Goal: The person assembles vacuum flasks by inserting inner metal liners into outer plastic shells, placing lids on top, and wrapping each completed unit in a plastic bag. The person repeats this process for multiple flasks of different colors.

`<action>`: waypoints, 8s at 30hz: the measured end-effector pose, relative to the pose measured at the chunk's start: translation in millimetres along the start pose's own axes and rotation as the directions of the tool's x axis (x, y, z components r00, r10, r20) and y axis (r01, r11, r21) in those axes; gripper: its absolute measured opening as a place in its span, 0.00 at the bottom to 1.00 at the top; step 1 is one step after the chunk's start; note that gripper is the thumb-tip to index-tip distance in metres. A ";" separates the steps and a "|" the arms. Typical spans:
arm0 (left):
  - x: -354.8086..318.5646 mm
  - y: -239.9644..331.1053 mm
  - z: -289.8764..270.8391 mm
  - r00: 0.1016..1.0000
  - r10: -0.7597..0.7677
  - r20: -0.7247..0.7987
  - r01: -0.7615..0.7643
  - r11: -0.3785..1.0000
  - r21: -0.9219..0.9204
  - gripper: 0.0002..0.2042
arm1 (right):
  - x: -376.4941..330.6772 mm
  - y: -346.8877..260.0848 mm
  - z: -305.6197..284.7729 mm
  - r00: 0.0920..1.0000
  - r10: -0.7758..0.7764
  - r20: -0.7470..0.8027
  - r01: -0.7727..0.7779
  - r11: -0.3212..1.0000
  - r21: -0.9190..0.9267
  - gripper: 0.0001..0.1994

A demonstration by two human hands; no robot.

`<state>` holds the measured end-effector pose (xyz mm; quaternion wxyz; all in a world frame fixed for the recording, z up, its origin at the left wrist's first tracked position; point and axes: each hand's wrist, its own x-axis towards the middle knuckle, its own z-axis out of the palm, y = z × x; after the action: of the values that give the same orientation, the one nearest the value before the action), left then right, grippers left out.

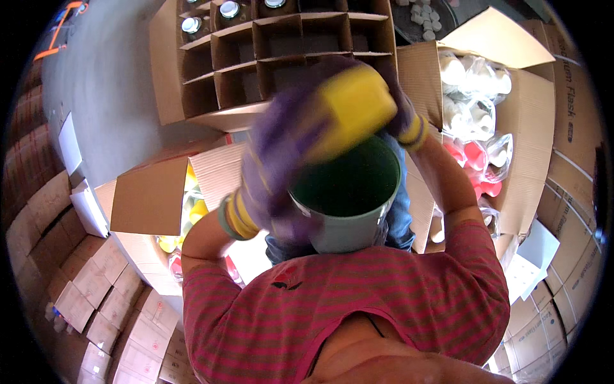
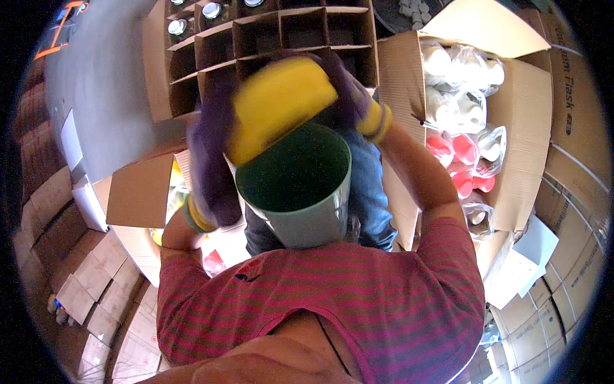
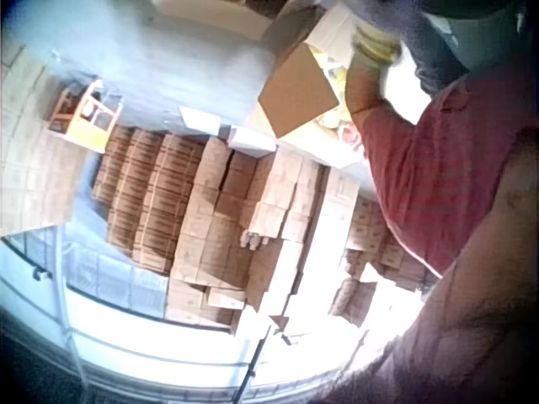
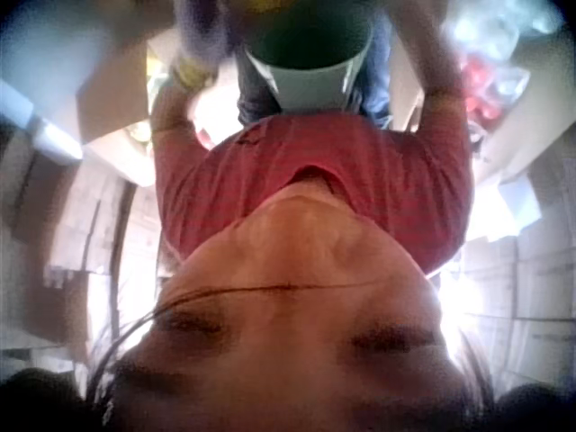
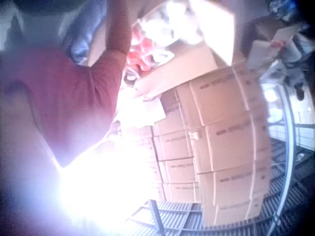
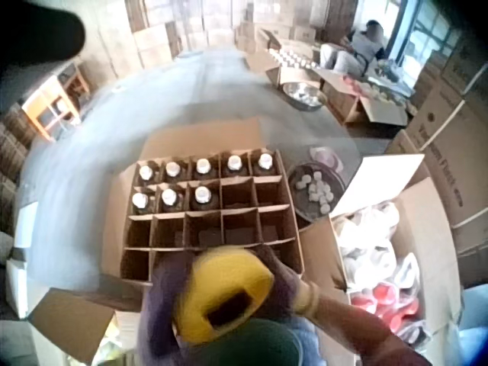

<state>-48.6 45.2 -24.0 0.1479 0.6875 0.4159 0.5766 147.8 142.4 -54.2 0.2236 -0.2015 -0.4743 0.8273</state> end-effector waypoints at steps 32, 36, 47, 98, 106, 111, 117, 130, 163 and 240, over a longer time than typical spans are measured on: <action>-15.9 -84.9 -4.8 0.779 -0.550 0.302 0.279 -0.128 -0.952 0.23 | 25.1 -119.1 16.6 0.761 -0.430 0.487 0.647 0.434 -0.627 0.64; 8.5 43.1 -10.0 0.795 -0.423 0.434 0.599 0.439 -0.670 0.37 | -35.7 -124.8 46.2 0.945 -0.276 0.173 0.325 0.780 -0.535 0.56; -39.8 103.1 -5.8 0.670 -0.511 0.538 0.742 0.475 -0.473 0.46 | -109.3 -112.9 60.7 0.956 0.102 0.274 0.112 0.736 -0.667 0.51; 3.1 -5.9 -70.5 0.981 -0.116 0.158 0.037 0.900 0.434 0.18 | -46.6 -117.6 127.1 0.559 0.829 -0.019 0.046 -0.053 -0.998 0.25; 2.6 51.7 -61.6 0.791 -0.572 0.218 0.462 0.324 -0.825 0.18 | -44.2 -105.4 118.5 0.932 0.170 0.320 0.184 0.538 -0.823 0.21; 27.2 61.8 -67.7 0.796 -0.541 0.272 0.539 0.430 -0.724 0.25 | -70.6 -171.7 121.1 0.444 -0.493 0.748 0.769 -0.219 -0.601 0.25; 42.6 67.3 -81.1 0.937 -0.020 0.349 -0.224 0.734 0.642 0.20 | -44.7 -172.4 127.6 0.272 -0.604 0.749 0.801 -0.289 -0.524 0.24; 42.1 128.9 -50.6 0.944 -0.322 -0.067 0.296 0.922 -0.249 0.14 | -66.1 -171.4 97.7 0.643 -0.684 0.345 0.577 0.137 -0.805 0.21; 58.1 138.6 -17.1 0.795 -0.601 0.085 0.522 0.606 -0.600 0.23 | -74.5 -145.7 118.0 0.603 -0.582 0.545 0.751 0.184 -0.634 0.46; 2.4 92.5 2.6 0.892 -0.132 0.432 0.273 0.919 -0.283 0.16 | -138.3 -57.5 65.4 0.894 -0.431 0.124 0.429 0.743 -0.513 0.17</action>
<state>-9.1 -8.8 40.1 0.4058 0.7082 0.3422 0.4655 235.6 45.3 43.6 0.3447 -0.1415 -0.7159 0.5905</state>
